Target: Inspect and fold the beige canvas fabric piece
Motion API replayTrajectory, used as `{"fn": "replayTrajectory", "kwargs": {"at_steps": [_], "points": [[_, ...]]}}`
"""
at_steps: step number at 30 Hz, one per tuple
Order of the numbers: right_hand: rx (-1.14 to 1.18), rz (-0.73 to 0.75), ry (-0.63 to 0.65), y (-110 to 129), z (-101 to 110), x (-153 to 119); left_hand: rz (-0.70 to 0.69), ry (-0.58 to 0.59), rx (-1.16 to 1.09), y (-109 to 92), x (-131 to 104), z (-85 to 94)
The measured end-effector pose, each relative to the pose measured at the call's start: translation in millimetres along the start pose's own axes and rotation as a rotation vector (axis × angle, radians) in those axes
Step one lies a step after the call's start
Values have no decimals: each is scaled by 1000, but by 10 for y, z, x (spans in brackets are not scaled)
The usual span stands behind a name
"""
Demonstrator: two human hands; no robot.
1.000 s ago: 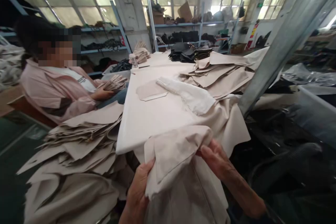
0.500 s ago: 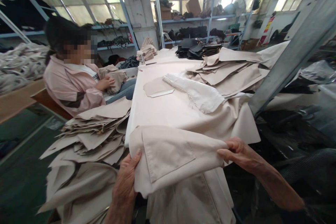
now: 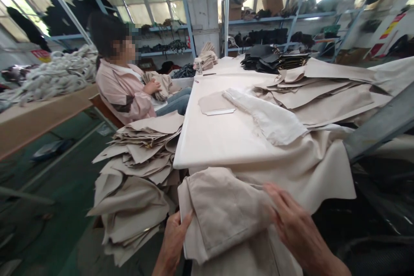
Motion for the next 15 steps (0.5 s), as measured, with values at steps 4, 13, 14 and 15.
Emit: {"fn": "replayTrajectory", "kwargs": {"at_steps": [4, 13, 14, 15], "points": [[-62, 278, 81, 611, -754, 69, -30, -91, 86, 48, -16, 204], [153, 247, -9, 675, -431, 89, -471, -151, 501, -901, -574, 12], [278, 235, -3, 731, -269, 128, -639, -140, 600, -1090, -698, -149], [421, 225, 12, 794, -133, 153, -819, -130, 685, -1246, -835, -336]]}}
Point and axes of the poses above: each hand's wrist, its own x-axis towards the middle knuckle, its own z-axis out of the back of the hand, y = z × x, the point moved 8 cm from there along x, towards the middle knuckle, and after that the axes turned 5 degrees about y, right-handed, at the moved point
